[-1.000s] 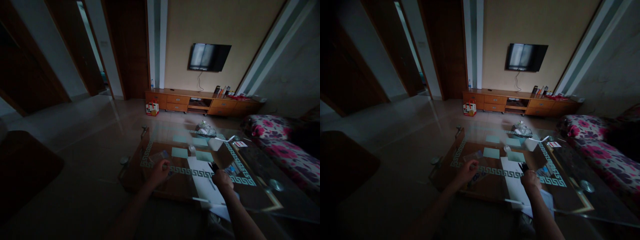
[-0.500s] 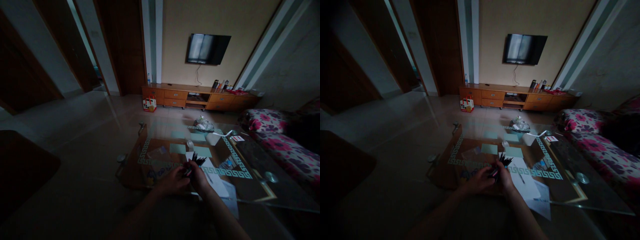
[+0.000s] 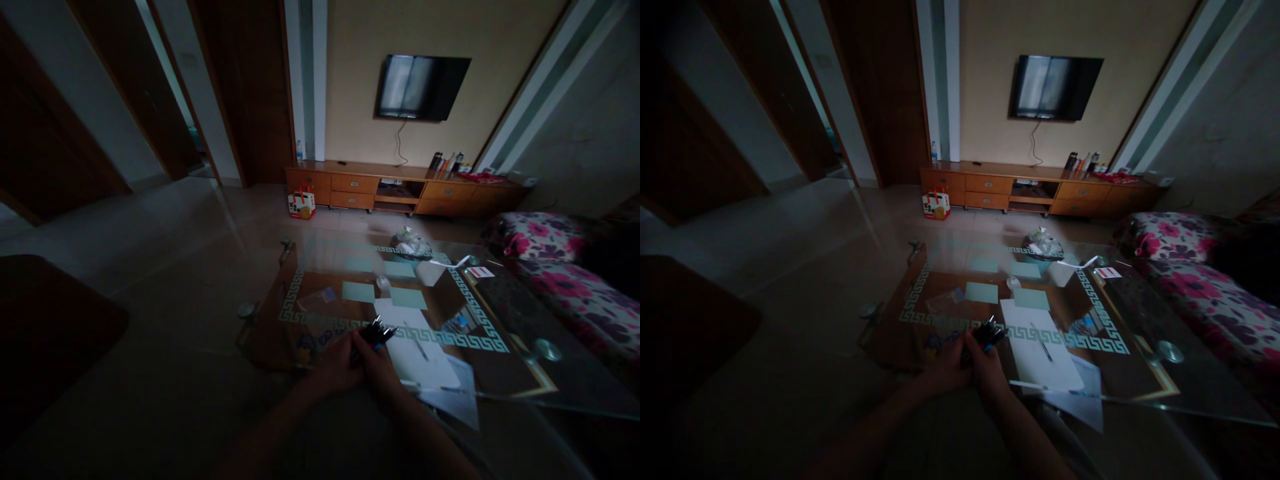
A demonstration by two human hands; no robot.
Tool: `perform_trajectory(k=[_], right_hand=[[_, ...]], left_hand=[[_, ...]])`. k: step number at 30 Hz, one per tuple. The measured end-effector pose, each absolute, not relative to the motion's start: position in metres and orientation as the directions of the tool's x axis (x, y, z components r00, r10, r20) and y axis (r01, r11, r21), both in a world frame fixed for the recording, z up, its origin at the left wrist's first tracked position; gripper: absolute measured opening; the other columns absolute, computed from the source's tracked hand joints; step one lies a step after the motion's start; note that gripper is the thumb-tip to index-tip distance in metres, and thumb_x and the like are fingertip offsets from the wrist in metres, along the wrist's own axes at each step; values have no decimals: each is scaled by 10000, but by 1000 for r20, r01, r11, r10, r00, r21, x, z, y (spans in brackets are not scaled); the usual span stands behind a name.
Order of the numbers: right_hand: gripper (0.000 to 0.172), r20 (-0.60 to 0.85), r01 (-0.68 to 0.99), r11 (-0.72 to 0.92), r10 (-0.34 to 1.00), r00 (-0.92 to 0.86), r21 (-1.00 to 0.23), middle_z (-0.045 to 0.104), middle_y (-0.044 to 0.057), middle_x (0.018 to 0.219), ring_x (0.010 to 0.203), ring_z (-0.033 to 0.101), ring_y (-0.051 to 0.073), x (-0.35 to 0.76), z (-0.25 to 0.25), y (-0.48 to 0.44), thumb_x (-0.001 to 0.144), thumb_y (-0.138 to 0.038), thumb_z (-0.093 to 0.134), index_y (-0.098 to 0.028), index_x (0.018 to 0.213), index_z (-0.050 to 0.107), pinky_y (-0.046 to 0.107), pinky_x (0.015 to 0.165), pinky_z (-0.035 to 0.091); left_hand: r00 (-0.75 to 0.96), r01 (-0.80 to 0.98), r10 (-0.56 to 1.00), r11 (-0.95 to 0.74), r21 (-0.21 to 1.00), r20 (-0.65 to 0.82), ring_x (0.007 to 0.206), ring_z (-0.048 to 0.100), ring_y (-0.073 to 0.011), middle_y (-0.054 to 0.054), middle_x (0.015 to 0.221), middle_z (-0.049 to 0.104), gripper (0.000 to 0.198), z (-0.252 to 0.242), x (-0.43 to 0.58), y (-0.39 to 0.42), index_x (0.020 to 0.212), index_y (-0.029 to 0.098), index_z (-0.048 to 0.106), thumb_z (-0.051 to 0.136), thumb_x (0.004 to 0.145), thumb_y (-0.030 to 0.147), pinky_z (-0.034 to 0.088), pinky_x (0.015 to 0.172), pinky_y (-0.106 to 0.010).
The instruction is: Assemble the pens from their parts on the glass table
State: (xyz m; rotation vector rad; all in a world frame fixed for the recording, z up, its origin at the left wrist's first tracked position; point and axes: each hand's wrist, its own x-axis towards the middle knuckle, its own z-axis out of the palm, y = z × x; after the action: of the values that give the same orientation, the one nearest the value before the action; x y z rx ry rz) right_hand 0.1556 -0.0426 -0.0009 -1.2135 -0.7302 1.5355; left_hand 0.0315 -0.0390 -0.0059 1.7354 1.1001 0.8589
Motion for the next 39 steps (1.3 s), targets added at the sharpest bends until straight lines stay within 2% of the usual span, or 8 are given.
perform_trajectory(k=[5, 9, 11, 13, 16, 19, 23, 39], right_hand=[[492, -351, -363, -343, 935, -47, -866, 702, 27, 903, 871, 652, 228, 151, 3, -45, 699, -536, 766, -217, 1049, 637, 311, 747, 491], [508, -437, -299, -459, 888, -142, -837, 688, 21, 920, 738, 630, 181, 160, 7, -46, 713, -534, 742, -259, 1121, 621, 266, 606, 446], [491, -466, -263, -485, 875, -134, -834, 681, 31, 962, 753, 623, 177, 167, 11, -46, 719, -532, 728, -261, 1115, 625, 259, 593, 436], [477, -473, -239, -493, 870, -137, -837, 675, 44, 981, 788, 621, 185, 173, 15, -47, 717, -525, 721, -244, 1092, 634, 263, 602, 438], [462, -481, -187, -501, 865, -141, -845, 675, 48, 966, 802, 622, 191, 180, 19, -48, 699, -506, 729, -225, 1055, 641, 268, 615, 438], [427, -469, -117, -486, 871, -149, -866, 676, 47, 957, 817, 627, 194, 183, 20, -49, 692, -484, 729, -214, 1013, 653, 273, 633, 441], [390, -440, -64, -458, 879, -187, -887, 673, 45, 949, 813, 628, 195, 183, 16, -51, 698, -466, 705, -208, 988, 661, 273, 628, 436], [284, -415, 5, -425, 882, -224, -905, 682, 39, 940, 786, 624, 175, 180, 14, -54, 763, -383, 663, -210, 989, 662, 269, 635, 438]], left_hand=[[395, 357, 911, -275, 893, 123, 1081, 592, -266, -90, 1185, 630, 437, -4, 35, -41, 1262, 240, 547, 571, 826, 238, 449, 960, -378], [291, 431, 957, -141, 891, 10, 977, 637, -247, -94, 1125, 663, 431, -6, 5, -14, 1303, 211, 476, 524, 882, 287, 490, 847, -344], [114, 607, 993, -63, 792, -8, 950, 649, -258, -123, 1090, 665, 407, -8, -27, 5, 1283, 176, 454, 501, 887, 255, 490, 824, -353], [-104, 801, 994, 57, 596, 44, 974, 647, -295, -182, 1073, 651, 373, -10, -64, 20, 1252, 124, 444, 468, 893, 223, 482, 824, -379], [-288, 908, 957, 258, 330, 44, 1011, 643, -307, -217, 1113, 620, 337, -18, -114, 28, 1210, 107, 443, 447, 880, 175, 479, 820, -372], [-354, 899, 935, 341, 277, -2, 874, 671, -328, -224, 1016, 631, 317, -29, -140, 24, 1184, 94, 462, 423, 881, 177, 489, 739, -405], [-378, 917, 924, 365, 161, 59, 932, 639, -356, -238, 1072, 590, 367, -42, -147, 22, 1227, 80, 463, 402, 889, 208, 476, 764, -430], [-365, 929, 921, 350, 122, 135, 1121, 502, -394, -254, 1144, 517, 592, -56, -154, 35, 1275, 19, 442, 494, 858, 435, 389, 936, -467]])
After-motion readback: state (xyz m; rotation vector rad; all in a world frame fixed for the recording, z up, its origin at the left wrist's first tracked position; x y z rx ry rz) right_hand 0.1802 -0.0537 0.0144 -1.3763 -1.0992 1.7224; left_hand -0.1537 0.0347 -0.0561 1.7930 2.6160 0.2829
